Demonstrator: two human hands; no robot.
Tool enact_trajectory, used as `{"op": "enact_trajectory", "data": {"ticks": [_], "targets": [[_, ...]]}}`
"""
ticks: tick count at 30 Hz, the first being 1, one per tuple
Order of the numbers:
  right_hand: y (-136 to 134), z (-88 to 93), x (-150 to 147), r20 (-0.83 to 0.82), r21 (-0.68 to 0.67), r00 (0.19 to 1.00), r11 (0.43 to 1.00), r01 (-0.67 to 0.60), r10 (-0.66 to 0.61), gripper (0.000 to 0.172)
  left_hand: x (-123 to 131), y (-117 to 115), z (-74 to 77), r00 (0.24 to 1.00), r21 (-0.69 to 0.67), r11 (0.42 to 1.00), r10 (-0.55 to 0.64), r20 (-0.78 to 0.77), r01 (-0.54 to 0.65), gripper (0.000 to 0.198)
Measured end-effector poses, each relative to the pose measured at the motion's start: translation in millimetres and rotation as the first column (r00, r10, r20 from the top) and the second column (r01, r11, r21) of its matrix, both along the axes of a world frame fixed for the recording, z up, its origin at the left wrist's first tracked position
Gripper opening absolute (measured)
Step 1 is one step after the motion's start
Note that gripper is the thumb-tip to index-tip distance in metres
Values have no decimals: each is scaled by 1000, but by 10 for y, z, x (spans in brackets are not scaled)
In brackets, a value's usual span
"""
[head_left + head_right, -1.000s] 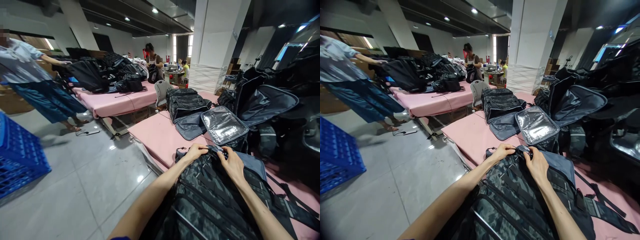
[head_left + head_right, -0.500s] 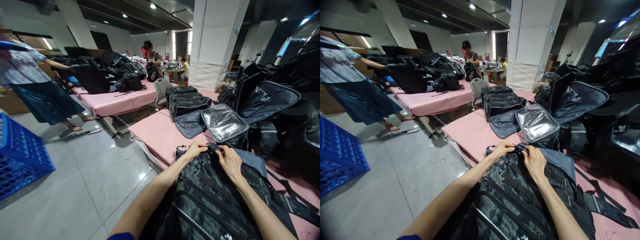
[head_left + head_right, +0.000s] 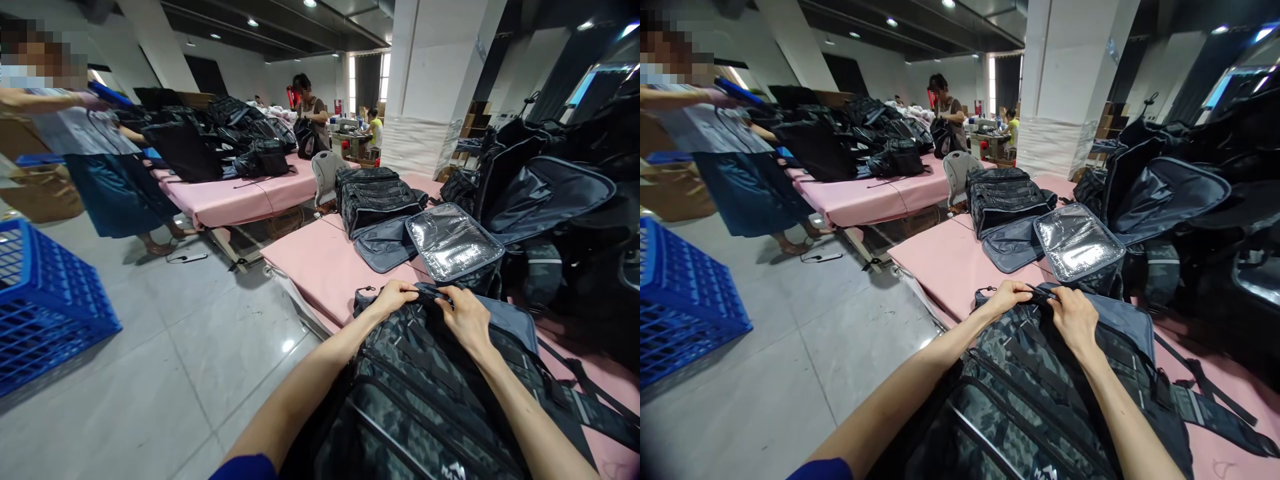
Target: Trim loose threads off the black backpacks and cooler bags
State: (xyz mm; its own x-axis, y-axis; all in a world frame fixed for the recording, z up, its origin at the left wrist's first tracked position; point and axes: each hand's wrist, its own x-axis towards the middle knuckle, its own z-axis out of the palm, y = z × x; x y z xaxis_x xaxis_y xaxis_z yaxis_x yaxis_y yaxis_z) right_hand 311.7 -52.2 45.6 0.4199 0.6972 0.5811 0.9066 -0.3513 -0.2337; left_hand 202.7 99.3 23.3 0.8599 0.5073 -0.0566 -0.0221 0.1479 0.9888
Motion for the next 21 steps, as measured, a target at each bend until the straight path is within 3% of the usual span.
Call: {"op": "enact_trajectory", "data": {"ticks": [8, 15, 18, 21], "targets": [[-33, 84, -1, -105, -7, 994, 999, -34, 33, 23, 19, -14, -2, 998, 152, 988, 34, -47, -26, 18], [8, -82, 8, -442, 16, 897, 1000, 17, -9, 24, 25, -6, -1, 999, 205, 979, 16, -38, -8, 21], [62, -154, 30, -565, 74, 824, 997, -2, 43, 35, 32, -1, -12, 999, 222, 975, 4, -35, 4, 21], [100, -94, 102, -638, 156, 764, 988, 5, 98, 55, 28, -7, -39, 999, 235, 972, 14, -38, -5, 20]]}}
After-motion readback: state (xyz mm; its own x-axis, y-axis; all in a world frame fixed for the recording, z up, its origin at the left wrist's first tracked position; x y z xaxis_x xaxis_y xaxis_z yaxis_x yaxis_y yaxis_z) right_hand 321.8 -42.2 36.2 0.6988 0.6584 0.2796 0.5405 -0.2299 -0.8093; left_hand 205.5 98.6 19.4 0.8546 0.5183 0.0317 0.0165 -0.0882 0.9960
